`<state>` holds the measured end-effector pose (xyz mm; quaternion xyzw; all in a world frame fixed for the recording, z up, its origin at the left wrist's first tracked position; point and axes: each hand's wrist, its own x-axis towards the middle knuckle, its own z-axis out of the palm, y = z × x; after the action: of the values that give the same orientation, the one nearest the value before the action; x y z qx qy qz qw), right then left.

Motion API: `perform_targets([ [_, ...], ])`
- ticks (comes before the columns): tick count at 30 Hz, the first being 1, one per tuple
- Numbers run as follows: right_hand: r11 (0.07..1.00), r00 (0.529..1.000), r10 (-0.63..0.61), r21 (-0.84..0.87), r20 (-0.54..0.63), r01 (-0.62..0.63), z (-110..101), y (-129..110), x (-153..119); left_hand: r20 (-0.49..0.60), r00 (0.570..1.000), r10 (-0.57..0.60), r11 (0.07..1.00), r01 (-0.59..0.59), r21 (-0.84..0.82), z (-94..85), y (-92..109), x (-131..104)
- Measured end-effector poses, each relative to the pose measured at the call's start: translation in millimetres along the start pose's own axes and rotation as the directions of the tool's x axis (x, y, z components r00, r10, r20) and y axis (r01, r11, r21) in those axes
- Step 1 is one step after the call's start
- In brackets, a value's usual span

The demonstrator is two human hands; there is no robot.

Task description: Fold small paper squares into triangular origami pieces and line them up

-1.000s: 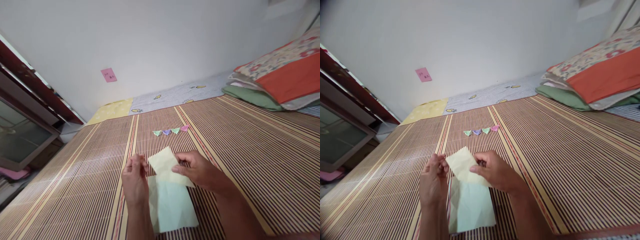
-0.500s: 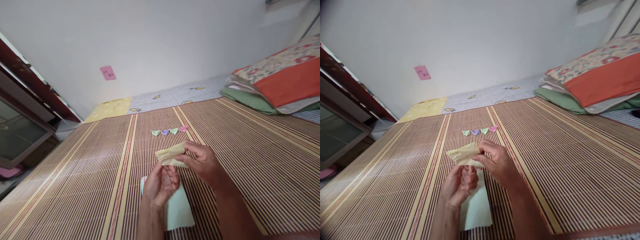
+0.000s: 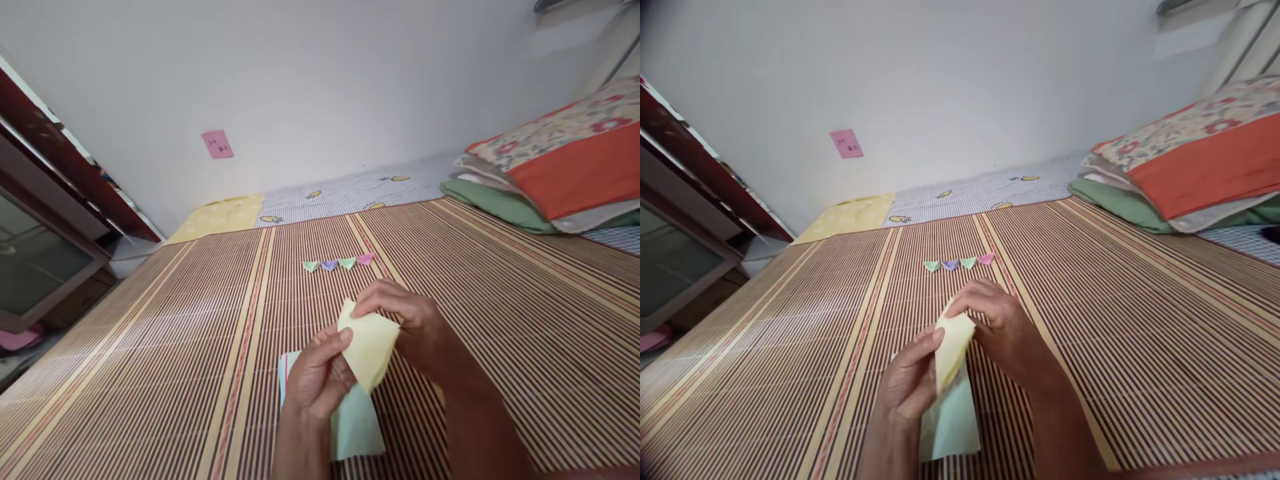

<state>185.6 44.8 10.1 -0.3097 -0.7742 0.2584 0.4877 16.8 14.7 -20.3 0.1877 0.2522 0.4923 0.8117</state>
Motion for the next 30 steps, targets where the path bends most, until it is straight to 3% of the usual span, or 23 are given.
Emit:
perform_targets([
  [2,0.999,0.995,0.019,-0.036,-0.097,-0.023,1,5,-1,-0.098,0.979,0.18,0.975,-0.165,0.146,-0.9,7,-4],
  [4,0.993,0.982,0.019,-0.109,-0.186,-0.04,3,6,-1,-0.179,0.919,0.352,0.917,-0.3,0.264,-4.4,16,-8],
  [7,0.981,0.983,-0.033,-0.194,-0.181,-0.002,5,0,-2,-0.223,0.856,0.467,0.865,-0.39,0.314,-11.0,26,-14],
  [14,0.959,0.991,-0.127,-0.25,0.049,0.135,15,-21,0,-0.203,0.863,0.462,0.865,-0.388,0.319,-12.1,31,-19],
  [18,0.955,0.983,-0.177,-0.234,0.038,0.181,20,-20,3,-0.179,0.855,0.486,0.838,-0.398,0.374,-9.3,31,-20],
  [25,0.95,0.977,-0.209,-0.231,0.039,0.212,24,-19,3,-0.162,0.857,0.49,0.845,-0.42,0.332,-4.6,28,-18],
  [30,0.977,0.993,-0.111,-0.187,-0.035,0.102,33,-19,5,-0.181,0.858,0.481,0.853,-0.411,0.321,-1.2,26,-17],
])
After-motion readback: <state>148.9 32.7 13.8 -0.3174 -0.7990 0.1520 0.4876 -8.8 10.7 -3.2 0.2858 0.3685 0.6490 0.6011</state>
